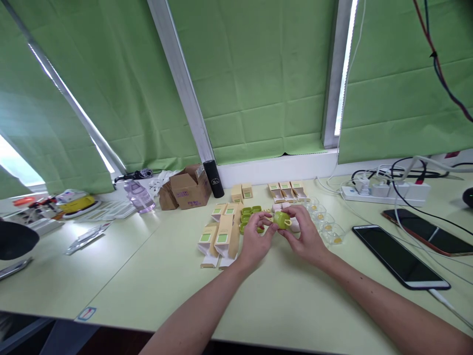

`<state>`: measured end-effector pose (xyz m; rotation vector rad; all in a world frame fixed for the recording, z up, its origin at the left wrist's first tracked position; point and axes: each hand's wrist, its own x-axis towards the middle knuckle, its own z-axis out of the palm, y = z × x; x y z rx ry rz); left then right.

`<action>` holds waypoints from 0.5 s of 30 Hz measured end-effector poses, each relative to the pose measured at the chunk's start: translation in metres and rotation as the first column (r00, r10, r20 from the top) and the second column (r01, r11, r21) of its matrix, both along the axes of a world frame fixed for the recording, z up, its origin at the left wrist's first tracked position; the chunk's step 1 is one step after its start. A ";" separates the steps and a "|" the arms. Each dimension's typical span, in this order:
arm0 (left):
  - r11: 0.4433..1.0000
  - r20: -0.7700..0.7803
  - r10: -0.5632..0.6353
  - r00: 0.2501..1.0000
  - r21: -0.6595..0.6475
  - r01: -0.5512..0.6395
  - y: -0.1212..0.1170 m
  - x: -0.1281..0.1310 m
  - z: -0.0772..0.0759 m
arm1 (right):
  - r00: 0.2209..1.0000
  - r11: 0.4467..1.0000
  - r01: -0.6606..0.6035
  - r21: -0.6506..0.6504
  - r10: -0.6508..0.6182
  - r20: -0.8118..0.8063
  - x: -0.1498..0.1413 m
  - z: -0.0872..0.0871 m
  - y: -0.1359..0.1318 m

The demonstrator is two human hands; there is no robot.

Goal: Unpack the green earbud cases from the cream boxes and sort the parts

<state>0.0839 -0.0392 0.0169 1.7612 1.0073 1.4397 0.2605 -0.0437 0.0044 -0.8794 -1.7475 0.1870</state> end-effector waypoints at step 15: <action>0.997 -0.038 -0.002 0.999 0.077 0.004 -0.001 -0.002 -0.001 | 0.999 0.999 -0.046 -0.011 0.046 0.007 0.001 0.001 -0.002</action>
